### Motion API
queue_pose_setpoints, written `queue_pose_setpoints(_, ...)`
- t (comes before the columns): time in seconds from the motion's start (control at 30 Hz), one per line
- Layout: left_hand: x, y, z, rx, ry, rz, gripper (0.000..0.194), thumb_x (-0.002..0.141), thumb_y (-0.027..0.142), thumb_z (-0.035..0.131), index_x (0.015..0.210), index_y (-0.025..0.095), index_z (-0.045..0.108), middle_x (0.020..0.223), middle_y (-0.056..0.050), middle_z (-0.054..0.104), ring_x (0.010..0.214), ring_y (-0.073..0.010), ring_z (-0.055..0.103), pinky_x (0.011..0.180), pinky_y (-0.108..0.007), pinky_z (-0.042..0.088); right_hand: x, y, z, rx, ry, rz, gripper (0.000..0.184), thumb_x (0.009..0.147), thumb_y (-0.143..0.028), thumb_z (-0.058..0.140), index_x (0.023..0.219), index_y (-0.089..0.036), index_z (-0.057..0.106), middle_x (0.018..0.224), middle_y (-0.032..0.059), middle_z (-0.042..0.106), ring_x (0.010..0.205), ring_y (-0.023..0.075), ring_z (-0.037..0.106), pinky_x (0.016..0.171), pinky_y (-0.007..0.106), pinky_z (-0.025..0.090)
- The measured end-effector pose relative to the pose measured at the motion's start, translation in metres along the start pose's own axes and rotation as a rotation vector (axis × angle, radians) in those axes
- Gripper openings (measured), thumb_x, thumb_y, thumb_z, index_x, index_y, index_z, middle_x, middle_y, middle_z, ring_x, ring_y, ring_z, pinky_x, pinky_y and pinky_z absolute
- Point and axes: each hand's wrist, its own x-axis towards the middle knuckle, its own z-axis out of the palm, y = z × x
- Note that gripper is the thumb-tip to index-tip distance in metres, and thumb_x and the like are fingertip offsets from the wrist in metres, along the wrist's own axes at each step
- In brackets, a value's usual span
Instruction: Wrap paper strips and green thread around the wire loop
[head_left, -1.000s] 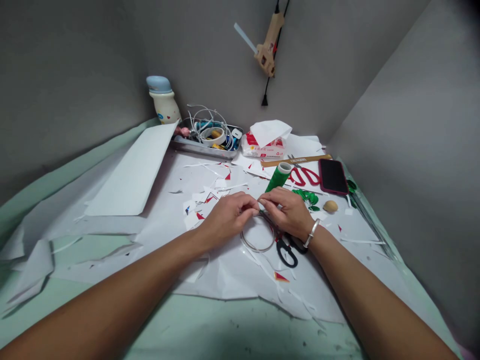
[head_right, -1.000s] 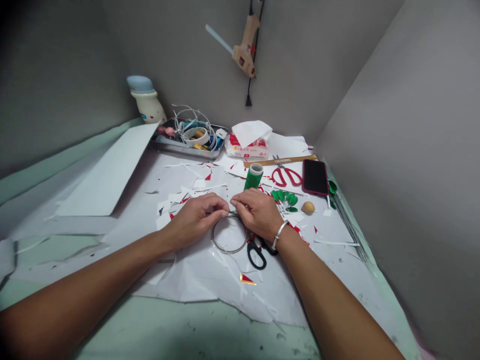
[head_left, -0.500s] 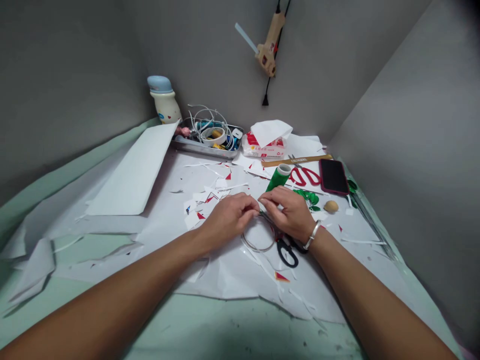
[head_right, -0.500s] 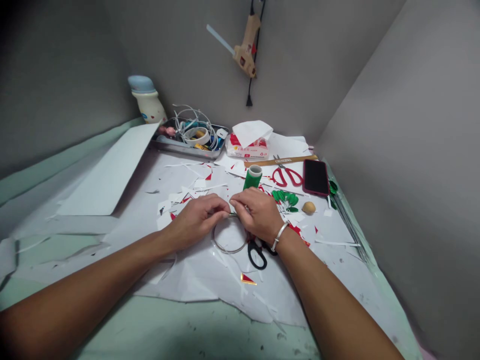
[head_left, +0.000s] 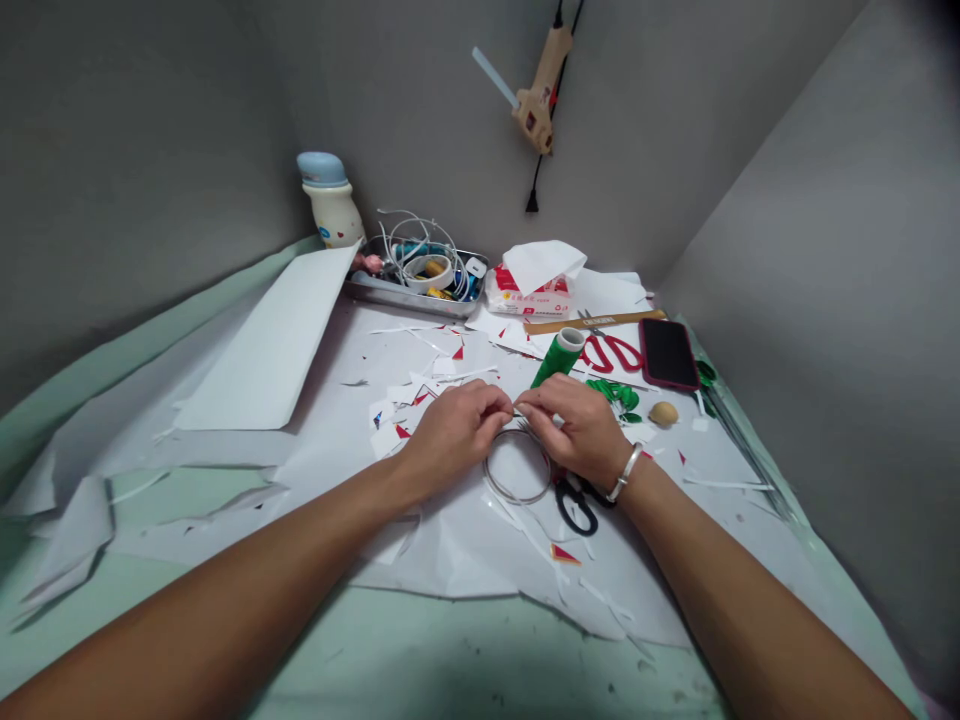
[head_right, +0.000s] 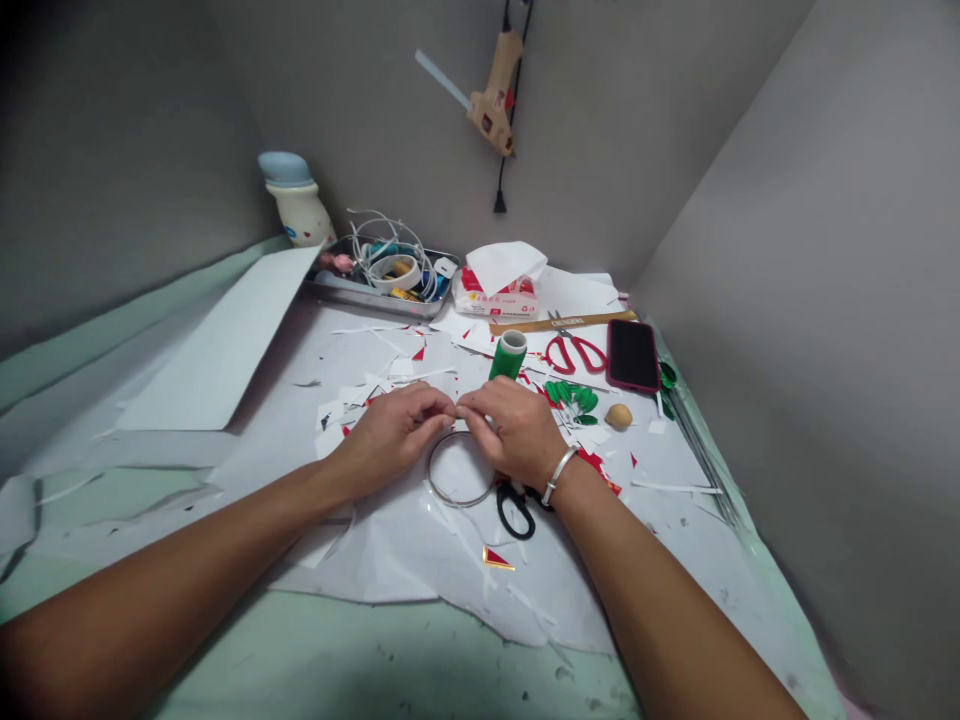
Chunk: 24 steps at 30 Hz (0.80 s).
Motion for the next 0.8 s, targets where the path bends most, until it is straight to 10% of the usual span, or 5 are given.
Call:
queue_pose_setpoints(0.37, 0.002, -0.001, -0.003, -0.15, 0.131, -0.107, 0.013, 0.084, 0.023, 0.05, 0.086, 0.019, 0.063, 0.086, -0.002, 0.066, 0.081, -0.017, 0.06, 0.072, -0.03, 0.047, -0.003, 0.002, 0.005, -0.032, -0.193, -0.057, 0.017, 0.09, -0.021, 0.051, 0.089, -0.019, 0.067, 0.074, 0.0038, 0.064, 0.073, 0.0168, 0.053, 0.067, 0.028, 0.042)
queue_pose_setpoints(0.8, 0.0, 0.004, -0.002, -0.192, 0.02, 0.004, 0.013, 0.085, 0.022, 0.051, 0.085, 0.02, 0.063, 0.088, -0.001, 0.065, 0.083, -0.0159, 0.059, 0.074, -0.028, 0.045, -0.001, 0.01, 0.004, 0.031, -0.104, 0.073, 0.016, 0.091, -0.019, 0.05, 0.086, -0.019, 0.066, 0.075, 0.0032, 0.065, 0.074, 0.0166, 0.055, 0.069, 0.029, 0.042)
